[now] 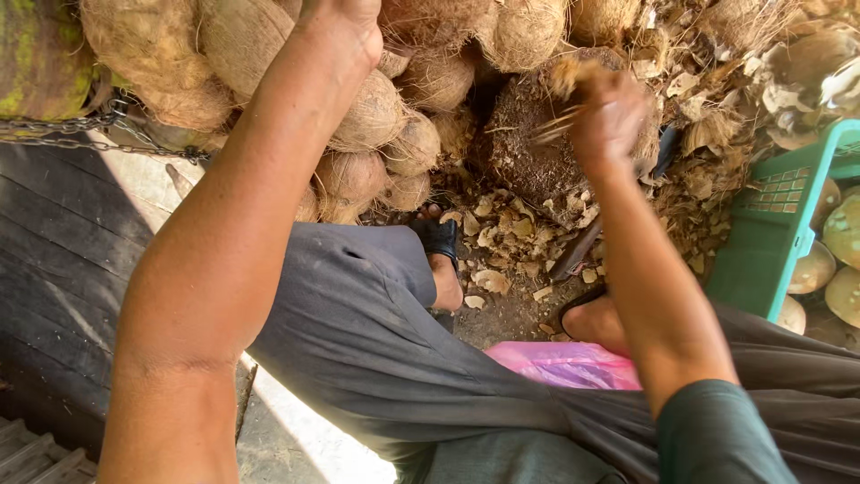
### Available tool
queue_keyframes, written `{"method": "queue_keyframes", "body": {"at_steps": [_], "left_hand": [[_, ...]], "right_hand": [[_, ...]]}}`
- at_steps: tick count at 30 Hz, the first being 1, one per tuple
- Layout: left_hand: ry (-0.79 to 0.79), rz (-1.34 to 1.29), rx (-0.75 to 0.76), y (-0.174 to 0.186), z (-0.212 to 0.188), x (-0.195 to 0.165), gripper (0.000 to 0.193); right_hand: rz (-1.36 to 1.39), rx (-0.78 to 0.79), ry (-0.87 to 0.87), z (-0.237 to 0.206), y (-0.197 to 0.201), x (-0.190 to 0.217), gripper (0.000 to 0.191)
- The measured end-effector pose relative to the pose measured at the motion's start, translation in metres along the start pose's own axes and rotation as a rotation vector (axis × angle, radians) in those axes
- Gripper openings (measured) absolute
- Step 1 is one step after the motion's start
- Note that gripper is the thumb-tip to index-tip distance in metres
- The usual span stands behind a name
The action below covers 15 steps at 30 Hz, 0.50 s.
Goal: The person sits on the ground beside a pile of coconuts and uses a machete to chop and trim the husk off each coconut, rotating the coconut between strikes. Trimmed coconuts are placed into a green plastic crate, and loose husk pieces are set aside.
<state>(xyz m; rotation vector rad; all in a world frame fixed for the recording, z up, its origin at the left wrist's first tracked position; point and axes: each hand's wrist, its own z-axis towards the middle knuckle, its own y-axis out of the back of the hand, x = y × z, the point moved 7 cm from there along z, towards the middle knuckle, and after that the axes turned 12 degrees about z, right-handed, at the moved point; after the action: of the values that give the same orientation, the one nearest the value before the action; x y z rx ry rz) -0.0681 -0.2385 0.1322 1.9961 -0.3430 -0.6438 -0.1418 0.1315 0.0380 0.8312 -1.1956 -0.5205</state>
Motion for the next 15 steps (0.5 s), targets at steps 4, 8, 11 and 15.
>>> {"method": "queue_keyframes", "body": {"at_steps": [4, 8, 11, 15], "left_hand": [[0.002, 0.006, -0.003, 0.001, 0.003, -0.003, 0.097], [-0.001, 0.004, -0.015, 0.002, 0.002, -0.002, 0.097], [0.004, 0.004, -0.020, 0.004, 0.000, 0.000, 0.097], [-0.024, -0.014, -0.035, 0.006, -0.005, -0.007, 0.097]], "right_hand": [[0.052, 0.083, 0.183, -0.061, -0.063, 0.072, 0.014], [0.118, 0.234, 0.390, -0.097, -0.078, 0.119, 0.050], [-0.069, 0.385, 0.379, -0.077, -0.038, 0.093, 0.051], [-0.150, 0.237, 0.388, -0.034, 0.080, -0.009, 0.049]]}}
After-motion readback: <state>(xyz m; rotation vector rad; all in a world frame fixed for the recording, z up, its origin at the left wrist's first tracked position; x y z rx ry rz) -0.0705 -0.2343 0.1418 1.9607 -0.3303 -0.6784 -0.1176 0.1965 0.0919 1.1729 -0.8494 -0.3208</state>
